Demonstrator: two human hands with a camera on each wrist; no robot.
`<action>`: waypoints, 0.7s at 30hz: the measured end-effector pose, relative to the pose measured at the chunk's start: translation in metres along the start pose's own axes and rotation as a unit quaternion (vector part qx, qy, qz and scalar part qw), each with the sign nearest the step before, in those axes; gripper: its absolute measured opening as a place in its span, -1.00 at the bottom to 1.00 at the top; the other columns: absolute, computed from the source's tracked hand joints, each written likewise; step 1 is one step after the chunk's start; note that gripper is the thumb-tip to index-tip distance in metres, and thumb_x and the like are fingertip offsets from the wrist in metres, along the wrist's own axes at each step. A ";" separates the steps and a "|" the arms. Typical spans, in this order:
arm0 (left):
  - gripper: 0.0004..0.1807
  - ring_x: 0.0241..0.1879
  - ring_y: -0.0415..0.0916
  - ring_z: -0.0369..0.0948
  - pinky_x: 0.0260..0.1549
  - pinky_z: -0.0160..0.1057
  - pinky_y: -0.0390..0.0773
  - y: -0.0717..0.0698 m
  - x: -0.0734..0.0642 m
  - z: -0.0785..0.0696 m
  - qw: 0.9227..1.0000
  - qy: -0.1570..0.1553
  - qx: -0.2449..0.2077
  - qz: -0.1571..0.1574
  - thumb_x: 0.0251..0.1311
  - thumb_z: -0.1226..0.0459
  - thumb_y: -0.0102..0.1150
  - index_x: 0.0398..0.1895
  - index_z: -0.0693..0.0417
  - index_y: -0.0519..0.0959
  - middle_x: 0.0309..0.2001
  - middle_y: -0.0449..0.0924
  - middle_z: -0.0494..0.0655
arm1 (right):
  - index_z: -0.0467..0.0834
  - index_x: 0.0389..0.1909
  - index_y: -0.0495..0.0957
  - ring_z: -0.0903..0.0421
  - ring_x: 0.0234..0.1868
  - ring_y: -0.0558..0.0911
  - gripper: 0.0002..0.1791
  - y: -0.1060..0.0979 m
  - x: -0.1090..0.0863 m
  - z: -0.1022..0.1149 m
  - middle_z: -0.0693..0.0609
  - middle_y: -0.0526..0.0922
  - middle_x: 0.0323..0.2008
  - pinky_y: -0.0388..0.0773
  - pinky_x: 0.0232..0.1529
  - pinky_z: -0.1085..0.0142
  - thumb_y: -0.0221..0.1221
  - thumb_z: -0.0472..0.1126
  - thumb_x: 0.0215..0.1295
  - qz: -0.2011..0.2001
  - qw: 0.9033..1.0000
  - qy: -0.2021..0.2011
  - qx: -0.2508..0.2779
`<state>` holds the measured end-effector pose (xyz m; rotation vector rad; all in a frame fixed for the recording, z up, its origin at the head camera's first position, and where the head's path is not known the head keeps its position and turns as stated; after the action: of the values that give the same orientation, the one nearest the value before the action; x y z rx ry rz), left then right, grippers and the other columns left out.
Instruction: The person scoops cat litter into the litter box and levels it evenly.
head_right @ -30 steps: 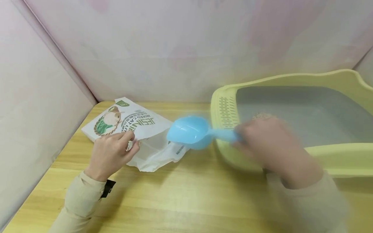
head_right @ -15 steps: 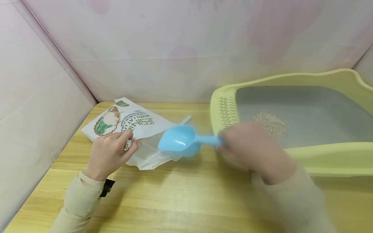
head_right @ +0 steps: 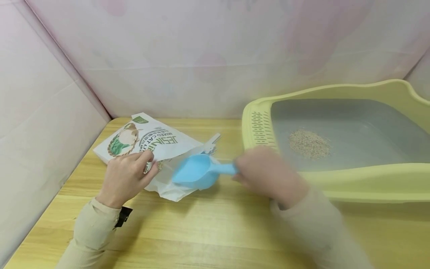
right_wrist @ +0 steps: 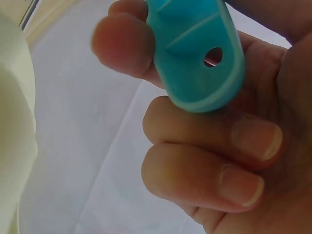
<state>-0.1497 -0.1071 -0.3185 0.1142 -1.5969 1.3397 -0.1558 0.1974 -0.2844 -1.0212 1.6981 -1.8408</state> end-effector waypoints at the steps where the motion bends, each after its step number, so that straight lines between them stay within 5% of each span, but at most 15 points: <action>1: -0.82 -0.81 0.08 -0.31 -0.81 -0.38 -0.01 0.000 0.000 0.000 1.000 0.000 -0.001 0.001 0.20 0.28 -0.06 -0.55 0.09 0.34 -0.75 0.12 -0.26 | 0.03 -0.59 0.46 0.25 -0.64 0.26 -0.66 0.001 0.001 0.001 0.25 0.34 -0.65 0.28 -0.65 0.27 0.47 -0.09 0.11 -0.001 1.000 -0.002 0.001; 21: -0.84 -0.82 0.13 -0.29 -0.82 -0.37 0.01 0.000 0.001 0.002 1.000 0.013 -0.015 0.012 0.19 0.27 -0.04 -0.52 0.09 0.35 -0.76 0.13 -0.25 | -0.03 -0.61 0.50 0.25 -0.66 0.20 -0.68 0.014 0.031 0.014 0.20 0.27 -0.69 0.23 -0.66 0.34 0.43 -0.08 0.18 0.031 0.999 -0.024 0.035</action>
<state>-0.1512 -0.1078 -0.3177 0.0591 -1.6003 1.3309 -0.1678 0.1632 -0.2915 -0.9656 1.6084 -1.8074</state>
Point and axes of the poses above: each hand's wrist, its own x-axis towards the middle knuckle, its own y-axis out of the palm, z = x × y, the point moved 3 cm from there along x, towards the middle knuckle
